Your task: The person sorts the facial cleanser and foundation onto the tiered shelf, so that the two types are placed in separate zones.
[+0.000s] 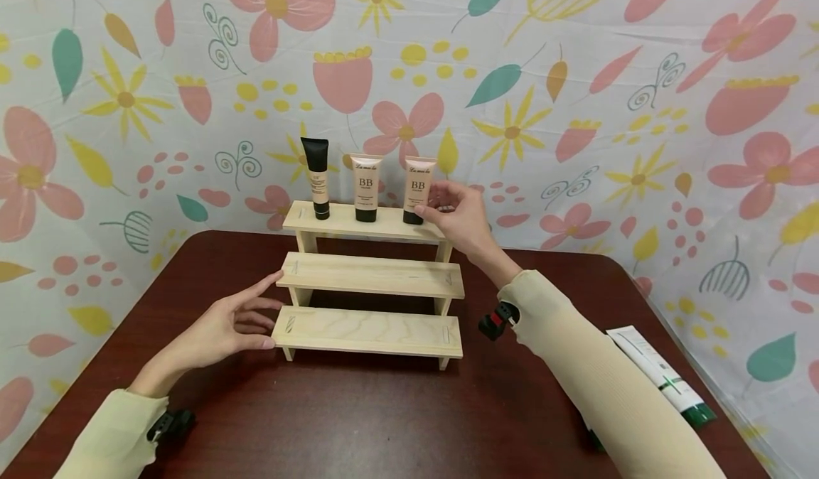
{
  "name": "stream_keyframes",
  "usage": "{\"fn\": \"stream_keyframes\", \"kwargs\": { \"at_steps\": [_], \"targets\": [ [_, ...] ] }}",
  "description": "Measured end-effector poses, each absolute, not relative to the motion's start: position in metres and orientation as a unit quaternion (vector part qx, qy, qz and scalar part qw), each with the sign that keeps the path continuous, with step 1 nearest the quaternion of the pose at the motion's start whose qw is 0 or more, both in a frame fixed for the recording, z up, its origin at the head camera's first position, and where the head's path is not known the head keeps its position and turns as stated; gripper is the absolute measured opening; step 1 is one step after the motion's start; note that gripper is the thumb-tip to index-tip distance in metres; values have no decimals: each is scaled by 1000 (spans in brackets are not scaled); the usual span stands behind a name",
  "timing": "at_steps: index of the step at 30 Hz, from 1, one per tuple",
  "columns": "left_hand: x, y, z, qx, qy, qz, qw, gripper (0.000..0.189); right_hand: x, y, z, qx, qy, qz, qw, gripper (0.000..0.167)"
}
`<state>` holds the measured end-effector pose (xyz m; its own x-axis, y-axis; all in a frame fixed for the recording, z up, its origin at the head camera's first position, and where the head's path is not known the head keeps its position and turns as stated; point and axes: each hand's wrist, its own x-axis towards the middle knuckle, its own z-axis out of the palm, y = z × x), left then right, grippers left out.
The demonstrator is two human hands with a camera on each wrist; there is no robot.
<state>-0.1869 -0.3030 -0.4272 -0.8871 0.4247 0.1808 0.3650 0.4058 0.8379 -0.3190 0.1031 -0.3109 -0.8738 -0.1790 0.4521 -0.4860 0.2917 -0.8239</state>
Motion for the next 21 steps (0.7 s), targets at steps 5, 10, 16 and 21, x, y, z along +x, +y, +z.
{"fn": "stream_keyframes", "kwargs": {
  "at_steps": [5,10,16,21],
  "targets": [
    [-187,-303,-427,236,837,493,33,106,-314,108,-312,210,-795,549,145,39],
    [-188,-303,-427,237,836,495,34,107,-302,119,-316,212,-805,532,156,43],
    [-186,-301,-427,243,833,497,29,106,-283,137,-320,211,-817,504,185,44],
    [-185,-301,-426,244,832,498,27,105,-265,159,-320,203,-833,482,182,44]
  ]
}}
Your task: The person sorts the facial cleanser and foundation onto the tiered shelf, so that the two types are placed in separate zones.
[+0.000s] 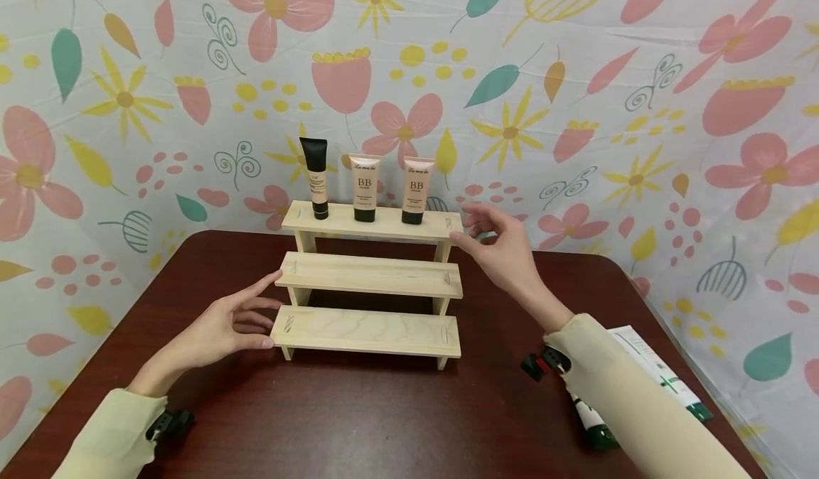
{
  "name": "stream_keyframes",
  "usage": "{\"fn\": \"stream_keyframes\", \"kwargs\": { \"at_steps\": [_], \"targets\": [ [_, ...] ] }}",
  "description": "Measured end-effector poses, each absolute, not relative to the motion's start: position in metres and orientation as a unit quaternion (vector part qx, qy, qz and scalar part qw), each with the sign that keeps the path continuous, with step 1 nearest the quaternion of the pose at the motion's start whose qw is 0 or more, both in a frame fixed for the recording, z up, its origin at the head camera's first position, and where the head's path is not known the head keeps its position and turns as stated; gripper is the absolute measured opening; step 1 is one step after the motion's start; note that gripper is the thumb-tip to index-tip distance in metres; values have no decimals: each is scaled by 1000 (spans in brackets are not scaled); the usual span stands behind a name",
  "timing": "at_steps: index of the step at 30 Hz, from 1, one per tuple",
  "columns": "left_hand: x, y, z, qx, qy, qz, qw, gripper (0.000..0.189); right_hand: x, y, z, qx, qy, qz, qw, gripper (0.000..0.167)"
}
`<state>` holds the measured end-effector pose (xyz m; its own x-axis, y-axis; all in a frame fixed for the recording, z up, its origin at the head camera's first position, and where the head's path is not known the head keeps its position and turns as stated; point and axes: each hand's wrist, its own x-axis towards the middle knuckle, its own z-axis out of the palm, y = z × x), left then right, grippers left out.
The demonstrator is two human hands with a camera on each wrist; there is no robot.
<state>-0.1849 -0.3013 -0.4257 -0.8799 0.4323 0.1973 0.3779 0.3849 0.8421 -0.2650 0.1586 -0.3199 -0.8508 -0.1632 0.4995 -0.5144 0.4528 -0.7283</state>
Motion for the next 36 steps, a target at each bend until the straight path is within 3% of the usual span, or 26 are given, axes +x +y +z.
{"fn": "stream_keyframes", "kwargs": {
  "at_steps": [14,36],
  "targets": [
    [-186,-309,-424,238,842,484,24,107,-218,226,-348,185,-886,391,166,29],
    [-188,-305,-428,240,840,486,26,107,-154,314,-403,128,-920,349,125,26]
  ]
}}
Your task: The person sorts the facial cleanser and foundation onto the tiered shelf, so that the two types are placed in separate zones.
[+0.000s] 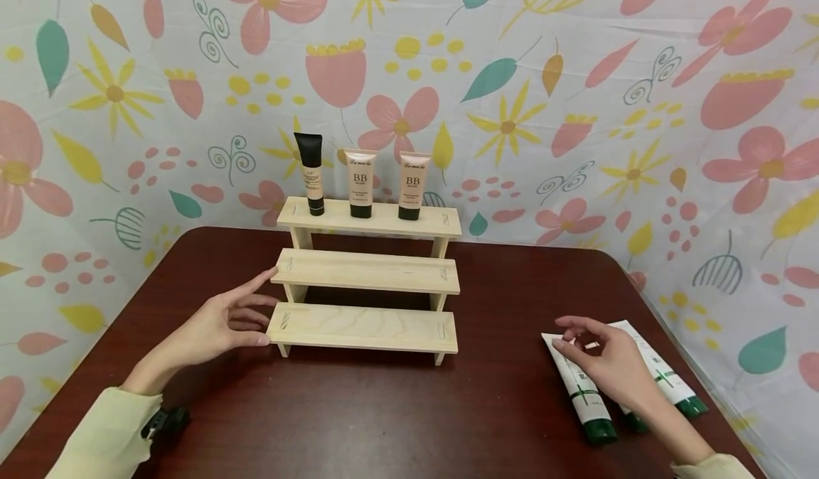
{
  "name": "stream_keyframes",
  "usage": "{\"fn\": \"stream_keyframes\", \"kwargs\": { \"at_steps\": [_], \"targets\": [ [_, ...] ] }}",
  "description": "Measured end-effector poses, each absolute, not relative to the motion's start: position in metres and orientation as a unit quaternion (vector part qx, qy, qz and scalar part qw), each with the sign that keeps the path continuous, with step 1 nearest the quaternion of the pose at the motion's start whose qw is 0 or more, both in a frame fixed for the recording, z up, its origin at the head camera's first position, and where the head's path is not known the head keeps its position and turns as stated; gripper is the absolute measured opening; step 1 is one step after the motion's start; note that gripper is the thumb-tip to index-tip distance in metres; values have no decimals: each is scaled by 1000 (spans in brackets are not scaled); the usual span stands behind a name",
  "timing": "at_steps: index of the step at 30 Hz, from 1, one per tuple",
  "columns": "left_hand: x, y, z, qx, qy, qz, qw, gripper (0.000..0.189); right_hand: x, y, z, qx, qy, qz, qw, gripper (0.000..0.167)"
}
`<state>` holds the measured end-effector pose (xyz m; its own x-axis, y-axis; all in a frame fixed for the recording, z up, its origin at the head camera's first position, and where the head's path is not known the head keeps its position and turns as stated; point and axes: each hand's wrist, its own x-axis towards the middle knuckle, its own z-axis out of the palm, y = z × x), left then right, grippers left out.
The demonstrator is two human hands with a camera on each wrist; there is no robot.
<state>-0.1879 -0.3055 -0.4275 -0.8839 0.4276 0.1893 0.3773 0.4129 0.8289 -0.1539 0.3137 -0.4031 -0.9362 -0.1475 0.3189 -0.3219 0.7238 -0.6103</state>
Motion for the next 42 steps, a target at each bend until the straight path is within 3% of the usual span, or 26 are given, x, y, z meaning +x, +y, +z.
{"fn": "stream_keyframes", "kwargs": {
  "at_steps": [9,26,32,42],
  "targets": [
    [-188,-306,-428,240,839,488,27,107,-143,340,-416,104,-934,327,98,39],
    [-187,-304,-427,243,837,490,25,107,-138,373,-412,119,-930,347,-13,40],
    [-188,-305,-427,241,837,490,28,107,-139,376,-411,114,-935,333,-27,34],
    [-188,-305,-427,243,839,487,27,107,-140,377,-410,103,-945,307,-52,38]
  ]
}}
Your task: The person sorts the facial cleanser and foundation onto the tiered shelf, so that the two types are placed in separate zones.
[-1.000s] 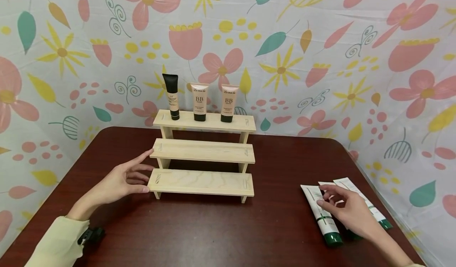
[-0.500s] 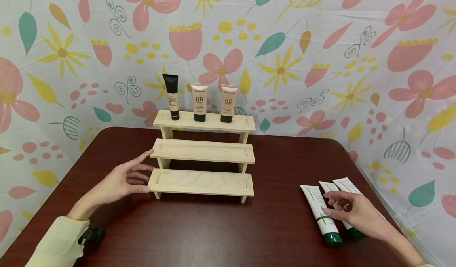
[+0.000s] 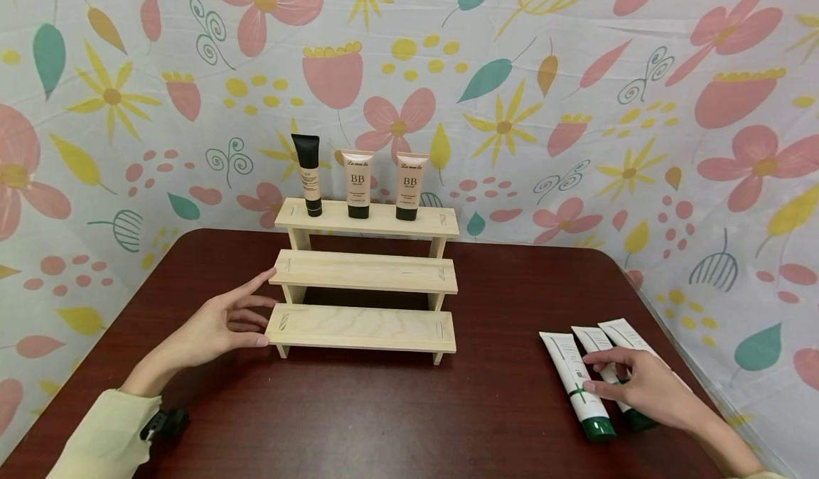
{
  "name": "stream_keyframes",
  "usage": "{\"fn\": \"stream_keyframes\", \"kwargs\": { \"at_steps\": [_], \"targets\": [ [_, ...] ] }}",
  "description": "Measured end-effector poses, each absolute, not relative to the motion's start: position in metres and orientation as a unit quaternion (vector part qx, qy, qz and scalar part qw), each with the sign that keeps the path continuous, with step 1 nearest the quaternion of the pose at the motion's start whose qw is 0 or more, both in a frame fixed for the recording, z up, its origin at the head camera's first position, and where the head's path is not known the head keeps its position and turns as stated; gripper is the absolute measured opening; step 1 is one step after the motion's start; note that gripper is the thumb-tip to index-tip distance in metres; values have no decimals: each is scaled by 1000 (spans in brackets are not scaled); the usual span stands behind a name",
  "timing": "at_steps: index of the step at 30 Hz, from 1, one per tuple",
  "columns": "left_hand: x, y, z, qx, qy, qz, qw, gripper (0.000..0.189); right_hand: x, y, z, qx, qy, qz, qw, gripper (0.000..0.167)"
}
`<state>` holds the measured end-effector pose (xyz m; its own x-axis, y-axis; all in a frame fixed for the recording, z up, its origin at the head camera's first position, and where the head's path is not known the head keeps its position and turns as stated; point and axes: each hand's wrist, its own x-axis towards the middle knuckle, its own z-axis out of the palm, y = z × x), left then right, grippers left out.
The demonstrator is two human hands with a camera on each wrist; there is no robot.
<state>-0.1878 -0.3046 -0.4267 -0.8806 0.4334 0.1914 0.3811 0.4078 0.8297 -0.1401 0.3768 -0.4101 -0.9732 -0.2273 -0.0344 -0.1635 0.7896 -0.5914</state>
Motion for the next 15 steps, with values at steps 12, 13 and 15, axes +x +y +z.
{"fn": "stream_keyframes", "kwargs": {
  "at_steps": [12,13,15],
  "targets": [
    [-186,-302,-426,242,839,487,23,106,-141,373,-413,-131,938,-318,48,37],
    [-186,-302,-425,242,838,488,22,105,-141,372,-414,-135,937,-318,44,36],
    [-185,-301,-425,243,837,491,24,105,-141,371,-414,-143,936,-318,37,35]
  ]
}}
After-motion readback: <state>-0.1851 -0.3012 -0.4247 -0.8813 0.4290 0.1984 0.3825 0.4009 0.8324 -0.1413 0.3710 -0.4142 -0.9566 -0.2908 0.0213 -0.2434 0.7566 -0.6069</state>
